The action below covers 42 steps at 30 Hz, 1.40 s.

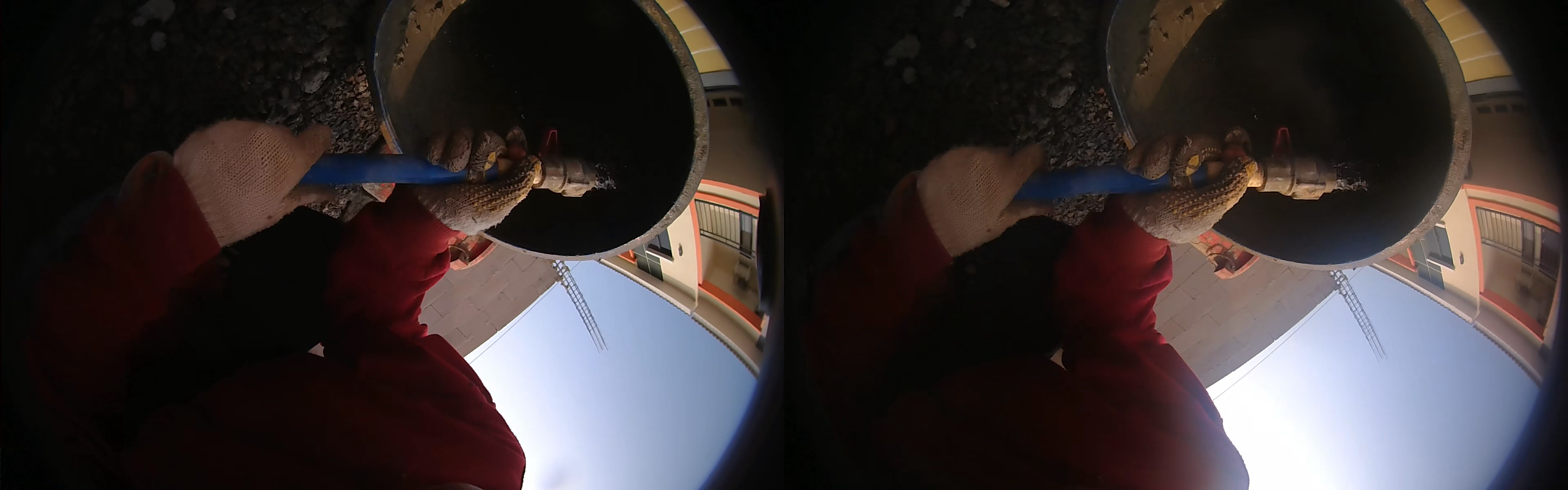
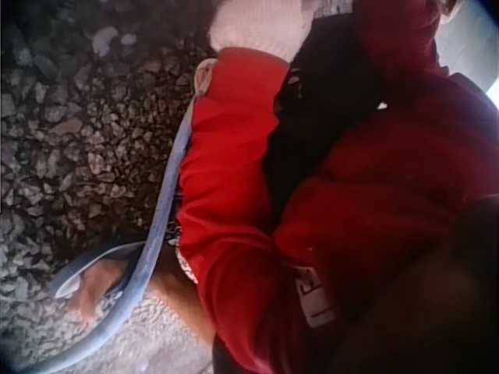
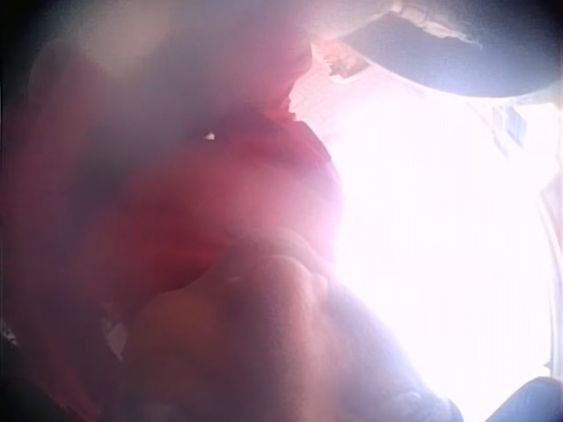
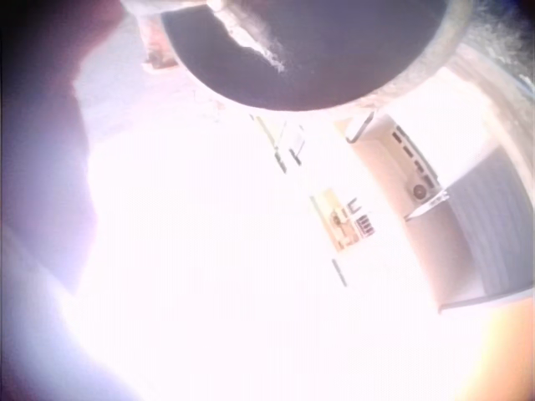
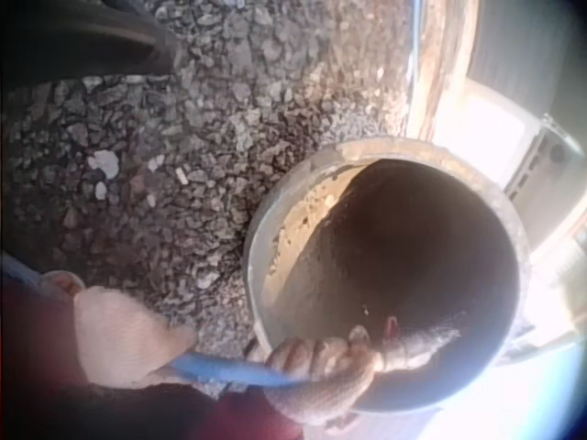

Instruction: The person rinses a large blue bucket with a garden hose, repeatedly filling it with water and tilting it to drain. The person rotates the bucket to rinse different interior surfaces and the exterior rim.

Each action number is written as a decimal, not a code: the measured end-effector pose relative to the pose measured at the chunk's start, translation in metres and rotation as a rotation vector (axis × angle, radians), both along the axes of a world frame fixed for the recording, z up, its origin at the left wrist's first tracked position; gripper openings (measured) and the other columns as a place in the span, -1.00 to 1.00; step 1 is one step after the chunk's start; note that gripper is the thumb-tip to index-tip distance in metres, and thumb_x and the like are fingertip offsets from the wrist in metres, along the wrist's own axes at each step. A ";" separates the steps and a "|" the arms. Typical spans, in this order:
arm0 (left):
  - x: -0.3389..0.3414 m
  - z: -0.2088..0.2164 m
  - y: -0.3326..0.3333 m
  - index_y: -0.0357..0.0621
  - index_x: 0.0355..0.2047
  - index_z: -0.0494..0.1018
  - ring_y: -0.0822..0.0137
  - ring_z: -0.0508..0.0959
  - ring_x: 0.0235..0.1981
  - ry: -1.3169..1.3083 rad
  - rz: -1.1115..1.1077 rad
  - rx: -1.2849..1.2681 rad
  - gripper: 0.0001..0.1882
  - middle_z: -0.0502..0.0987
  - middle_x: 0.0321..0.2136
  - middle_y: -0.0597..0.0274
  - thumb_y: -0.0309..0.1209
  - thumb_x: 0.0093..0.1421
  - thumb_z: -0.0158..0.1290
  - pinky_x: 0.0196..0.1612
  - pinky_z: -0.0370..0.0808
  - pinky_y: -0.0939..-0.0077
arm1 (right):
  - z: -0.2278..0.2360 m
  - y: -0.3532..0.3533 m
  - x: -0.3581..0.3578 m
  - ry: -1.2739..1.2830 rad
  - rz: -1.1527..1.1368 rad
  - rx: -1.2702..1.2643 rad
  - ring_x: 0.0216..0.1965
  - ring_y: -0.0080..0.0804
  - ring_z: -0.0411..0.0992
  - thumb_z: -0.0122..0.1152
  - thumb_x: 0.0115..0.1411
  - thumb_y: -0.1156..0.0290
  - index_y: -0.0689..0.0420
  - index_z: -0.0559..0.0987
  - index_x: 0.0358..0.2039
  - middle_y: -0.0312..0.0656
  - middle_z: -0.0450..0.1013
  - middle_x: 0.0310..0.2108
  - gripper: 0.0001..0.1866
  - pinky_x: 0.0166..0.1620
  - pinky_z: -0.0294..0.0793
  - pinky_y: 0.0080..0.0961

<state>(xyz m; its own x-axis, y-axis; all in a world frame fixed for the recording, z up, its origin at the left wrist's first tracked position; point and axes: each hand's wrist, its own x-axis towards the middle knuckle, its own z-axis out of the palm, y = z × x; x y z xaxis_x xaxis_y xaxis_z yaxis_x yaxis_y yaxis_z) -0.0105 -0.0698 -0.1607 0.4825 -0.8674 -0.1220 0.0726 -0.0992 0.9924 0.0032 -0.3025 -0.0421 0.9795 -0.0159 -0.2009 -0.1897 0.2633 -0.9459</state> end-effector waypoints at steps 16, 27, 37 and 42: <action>-0.036 0.046 0.006 -0.36 0.07 0.33 0.06 0.67 -0.41 0.322 -0.161 0.193 -0.29 0.61 -0.48 -0.03 0.09 0.24 0.03 -0.29 0.58 0.25 | -0.011 0.073 0.021 0.379 -0.327 -0.712 -0.65 -0.52 0.40 0.01 0.36 0.29 0.23 0.44 -0.07 -0.21 0.41 -0.57 -0.72 -0.65 0.40 -0.56; -0.054 0.064 -0.017 -0.28 0.10 0.29 0.13 0.61 -0.44 0.250 0.008 0.231 -0.47 0.57 -0.41 0.04 -0.16 0.27 0.05 -0.26 0.51 0.26 | 0.001 0.059 -0.003 0.040 -0.478 -0.761 -0.66 -0.31 0.47 0.08 0.33 0.26 0.19 0.39 -0.21 -0.12 0.41 -0.65 -0.76 -0.63 0.40 -0.33; -0.088 0.071 -0.034 -0.20 0.02 0.35 0.50 0.43 -0.36 0.224 -0.045 0.166 -0.71 0.48 -0.31 0.28 -0.37 0.34 -0.01 -0.31 0.41 0.52 | -0.015 0.026 0.004 -0.098 0.667 -1.650 -0.29 -0.02 0.57 0.06 0.23 0.28 0.19 0.57 -0.10 0.00 0.58 -0.34 -0.68 -0.23 0.56 -0.16; -0.093 0.068 -0.028 -0.19 0.09 0.35 0.49 0.46 -0.33 0.292 -0.127 0.322 -0.68 0.47 -0.32 0.30 -0.45 0.35 -0.02 -0.25 0.45 0.56 | -0.029 0.037 -0.005 0.202 0.258 -0.987 -0.30 -0.10 0.54 -0.03 0.30 0.27 0.13 0.52 -0.08 -0.08 0.55 -0.36 -0.71 -0.19 0.51 -0.27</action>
<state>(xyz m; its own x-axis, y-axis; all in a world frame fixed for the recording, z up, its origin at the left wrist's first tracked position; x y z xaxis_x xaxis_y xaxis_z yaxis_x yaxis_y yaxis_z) -0.1033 -0.0977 -0.0923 0.2796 -0.8131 -0.5106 0.3119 -0.4260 0.8493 -0.0016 -0.2650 -0.0716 0.9261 -0.0568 -0.3729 -0.3087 -0.6822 -0.6628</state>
